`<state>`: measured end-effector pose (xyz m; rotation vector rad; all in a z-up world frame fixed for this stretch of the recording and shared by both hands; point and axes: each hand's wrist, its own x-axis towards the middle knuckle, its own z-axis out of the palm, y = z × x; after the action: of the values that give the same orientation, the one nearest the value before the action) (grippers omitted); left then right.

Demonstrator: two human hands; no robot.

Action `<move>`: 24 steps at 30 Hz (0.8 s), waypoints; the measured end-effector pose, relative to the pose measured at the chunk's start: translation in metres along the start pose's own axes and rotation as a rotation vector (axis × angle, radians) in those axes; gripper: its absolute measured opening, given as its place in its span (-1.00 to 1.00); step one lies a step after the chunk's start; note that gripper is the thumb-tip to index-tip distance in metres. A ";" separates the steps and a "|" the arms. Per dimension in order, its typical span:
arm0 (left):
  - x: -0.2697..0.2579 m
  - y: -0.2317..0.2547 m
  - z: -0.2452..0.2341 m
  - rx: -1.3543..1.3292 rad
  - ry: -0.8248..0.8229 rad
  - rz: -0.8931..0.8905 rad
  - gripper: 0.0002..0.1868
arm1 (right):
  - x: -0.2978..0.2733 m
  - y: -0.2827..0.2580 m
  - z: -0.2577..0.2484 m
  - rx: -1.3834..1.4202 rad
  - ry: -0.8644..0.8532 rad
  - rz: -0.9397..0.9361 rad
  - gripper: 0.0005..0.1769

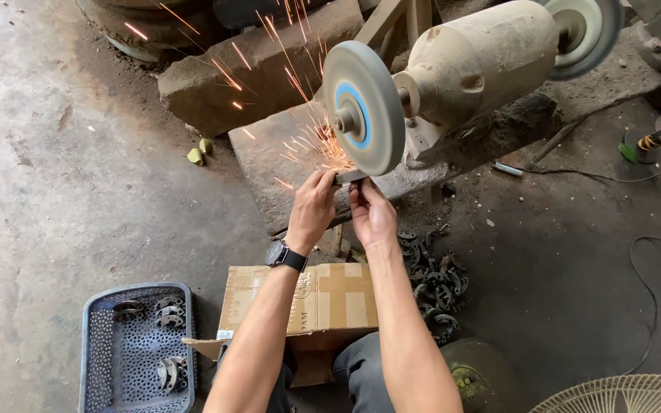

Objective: The person sits on the floor and uses a bench grinder to smooth the edges of small metal parts. They pick up each part from a pile, hold it against the spinning wheel to create sparks, and then place the finished piece into a plastic basket.

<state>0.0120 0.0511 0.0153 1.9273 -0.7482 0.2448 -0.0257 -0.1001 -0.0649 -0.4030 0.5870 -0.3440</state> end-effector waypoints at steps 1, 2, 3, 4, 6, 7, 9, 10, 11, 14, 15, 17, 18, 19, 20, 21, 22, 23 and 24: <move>-0.002 -0.001 -0.001 0.002 0.001 0.000 -0.69 | -0.001 0.001 0.001 0.000 -0.001 0.002 -0.75; -0.003 -0.002 -0.002 -0.008 0.023 0.030 -0.70 | -0.002 0.002 0.002 -0.022 -0.019 -0.003 -0.75; -0.005 -0.003 -0.002 -0.019 0.044 0.061 -0.70 | -0.003 0.002 0.003 -0.045 -0.038 -0.009 -0.74; -0.006 -0.004 -0.004 -0.016 0.045 0.061 -0.70 | -0.005 0.003 0.005 -0.044 -0.039 -0.007 -0.74; -0.009 -0.006 -0.007 0.014 0.032 0.022 -0.70 | -0.011 0.006 0.010 -0.070 -0.056 -0.016 -0.73; -0.010 -0.006 -0.009 0.018 0.034 0.021 -0.70 | -0.014 0.007 0.014 -0.070 -0.058 -0.013 -0.73; -0.013 -0.006 -0.014 0.034 0.048 0.027 -0.71 | -0.023 0.008 0.021 -0.106 -0.053 -0.026 -0.74; -0.016 -0.008 -0.018 0.039 0.051 0.026 -0.71 | -0.023 0.012 0.021 -0.107 -0.057 -0.022 -0.74; -0.019 -0.008 -0.022 0.055 0.053 0.017 -0.72 | -0.024 0.015 0.020 -0.112 -0.103 -0.004 -0.74; -0.031 -0.003 -0.043 0.067 0.066 0.011 -0.75 | -0.030 0.026 0.020 -0.148 -0.146 0.042 -0.78; -0.036 0.000 -0.051 0.053 0.073 0.011 -0.77 | -0.034 0.029 0.020 -0.182 -0.134 0.067 -0.81; -0.052 0.013 -0.073 0.063 0.047 0.006 -0.75 | -0.037 0.038 0.017 -0.198 -0.208 0.112 -0.84; -0.062 0.020 -0.087 0.068 0.016 -0.003 -0.73 | -0.040 0.046 0.017 -0.212 -0.275 0.156 -0.87; -0.075 0.029 -0.098 0.080 0.026 -0.007 -0.73 | -0.055 0.049 0.025 -0.213 -0.286 0.168 -0.87; -0.086 0.037 -0.110 -0.015 0.020 -0.086 -0.69 | -0.068 0.053 0.035 -0.269 -0.393 0.194 -0.86; -0.098 0.045 -0.122 -0.112 0.015 -0.165 -0.66 | -0.081 0.057 0.045 -0.325 -0.499 0.220 -0.82; -0.110 0.058 -0.134 -0.100 0.028 -0.170 -0.66 | -0.103 0.058 0.055 -0.326 -0.511 0.235 -0.82; -0.123 0.070 -0.145 -0.234 0.054 -0.263 -0.66 | -0.124 0.059 0.065 -0.373 -0.546 0.238 -0.83; -0.137 0.082 -0.155 -0.371 0.084 -0.357 -0.66 | -0.145 0.061 0.073 -0.422 -0.580 0.244 -0.83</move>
<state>-0.1216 0.2153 0.0842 1.6471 -0.3533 -0.0338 -0.0834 0.0332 0.0299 -0.7937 0.1282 0.1417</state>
